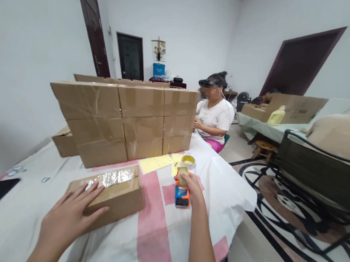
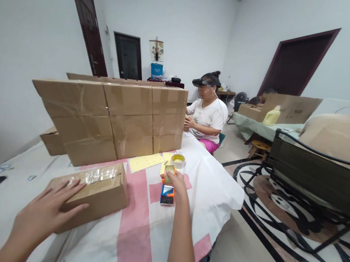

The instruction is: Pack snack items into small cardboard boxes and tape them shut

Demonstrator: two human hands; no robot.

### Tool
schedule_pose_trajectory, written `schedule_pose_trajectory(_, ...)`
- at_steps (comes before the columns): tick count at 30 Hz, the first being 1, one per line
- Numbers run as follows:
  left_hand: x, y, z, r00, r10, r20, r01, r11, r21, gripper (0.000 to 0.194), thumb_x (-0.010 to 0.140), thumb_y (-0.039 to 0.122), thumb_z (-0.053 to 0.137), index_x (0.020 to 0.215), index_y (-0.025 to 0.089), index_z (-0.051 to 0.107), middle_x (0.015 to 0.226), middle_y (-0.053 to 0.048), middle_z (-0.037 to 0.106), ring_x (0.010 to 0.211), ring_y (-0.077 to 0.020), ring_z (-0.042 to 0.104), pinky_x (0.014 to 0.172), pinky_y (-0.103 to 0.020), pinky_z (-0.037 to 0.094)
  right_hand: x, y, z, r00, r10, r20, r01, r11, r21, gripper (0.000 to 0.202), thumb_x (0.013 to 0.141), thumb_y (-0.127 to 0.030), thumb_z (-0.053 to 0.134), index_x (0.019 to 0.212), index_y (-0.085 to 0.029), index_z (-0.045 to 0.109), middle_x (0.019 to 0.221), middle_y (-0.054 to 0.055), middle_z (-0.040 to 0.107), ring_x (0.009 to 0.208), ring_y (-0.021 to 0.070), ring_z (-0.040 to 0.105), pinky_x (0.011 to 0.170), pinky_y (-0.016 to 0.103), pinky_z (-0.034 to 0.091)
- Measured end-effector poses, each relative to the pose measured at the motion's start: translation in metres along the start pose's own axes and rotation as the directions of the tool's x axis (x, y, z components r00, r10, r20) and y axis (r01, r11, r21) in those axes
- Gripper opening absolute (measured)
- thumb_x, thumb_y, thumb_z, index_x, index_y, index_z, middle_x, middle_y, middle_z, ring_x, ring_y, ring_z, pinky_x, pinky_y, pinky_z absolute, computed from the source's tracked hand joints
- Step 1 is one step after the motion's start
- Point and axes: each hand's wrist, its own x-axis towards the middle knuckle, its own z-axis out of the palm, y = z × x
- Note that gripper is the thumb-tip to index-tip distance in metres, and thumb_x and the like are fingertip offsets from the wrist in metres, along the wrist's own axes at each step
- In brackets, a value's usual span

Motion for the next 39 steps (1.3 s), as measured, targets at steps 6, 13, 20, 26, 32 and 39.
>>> schedule_pose_trajectory(6,0.0,0.001,-0.001,1.0,0.003,0.001,-0.003,1.0,0.018,0.069,0.086,0.063,0.052,0.145,0.029,0.056,0.155,0.001,0.049,0.147,-0.0278,0.042,0.122,-0.048,0.031,0.001,0.0,0.0,1.0,-0.003,-0.001,0.003,1.0,-0.006,0.039,0.07,-0.045,0.078,0.093,-0.014,0.07,0.081,0.009,0.078,0.068,0.0188,0.07,0.062,0.026,0.052)
schedule_pose_trajectory(13,-0.001,0.0,0.001,1.0,0.009,-0.008,-0.009,1.0,0.022,0.069,0.086,0.065,0.051,0.146,0.03,0.056,0.155,0.001,0.049,0.147,-0.0282,0.043,0.121,-0.049,0.032,0.003,0.002,-0.001,1.0,-0.006,0.003,0.007,1.0,-0.004,0.04,0.07,-0.046,0.078,0.093,-0.015,0.07,0.081,0.009,0.078,0.068,0.0188,0.071,0.062,0.026,0.053)
schedule_pose_trajectory(20,-0.001,0.001,-0.001,1.0,0.014,-0.026,-0.014,1.0,0.025,0.067,0.086,0.063,0.052,0.144,0.03,0.058,0.153,0.0,0.052,0.145,-0.0291,0.045,0.12,-0.049,0.033,0.004,0.005,-0.002,1.0,-0.017,0.005,0.017,1.0,-0.002,0.037,0.072,-0.045,0.078,0.093,-0.015,0.07,0.081,0.008,0.078,0.068,0.0173,0.071,0.063,0.025,0.053)
schedule_pose_trajectory(26,0.0,0.002,-0.002,1.0,0.014,-0.027,-0.013,1.0,0.023,0.068,0.085,0.063,0.053,0.144,0.029,0.058,0.153,0.0,0.051,0.145,-0.03,0.045,0.12,-0.049,0.033,0.003,0.004,0.0,1.0,-0.015,0.002,0.015,1.0,-0.008,0.038,0.071,-0.045,0.078,0.093,-0.015,0.07,0.081,0.008,0.078,0.069,0.0183,0.071,0.063,0.026,0.053)
schedule_pose_trajectory(32,0.0,0.002,-0.003,1.0,0.003,0.001,-0.003,0.999,0.035,0.068,0.085,0.063,0.053,0.144,0.03,0.057,0.154,0.001,0.05,0.146,-0.028,0.044,0.12,-0.048,0.033,0.005,0.005,0.0,1.0,-0.02,0.011,0.02,1.0,-0.004,0.04,0.068,-0.046,0.079,0.092,-0.015,0.07,0.079,0.009,0.077,0.066,0.0189,0.071,0.061,0.027,0.053)
schedule_pose_trajectory(39,-0.001,0.002,-0.002,1.0,0.002,-0.008,-0.001,1.0,0.021,0.068,0.085,0.065,0.052,0.144,0.03,0.057,0.154,0.001,0.051,0.146,-0.0288,0.044,0.12,-0.049,0.033,0.011,0.014,0.004,0.996,-0.071,0.045,0.071,0.997,0.006,0.045,0.068,-0.051,0.08,0.092,-0.015,0.068,0.083,0.01,0.078,0.068,0.0191,0.071,0.063,0.027,0.053)
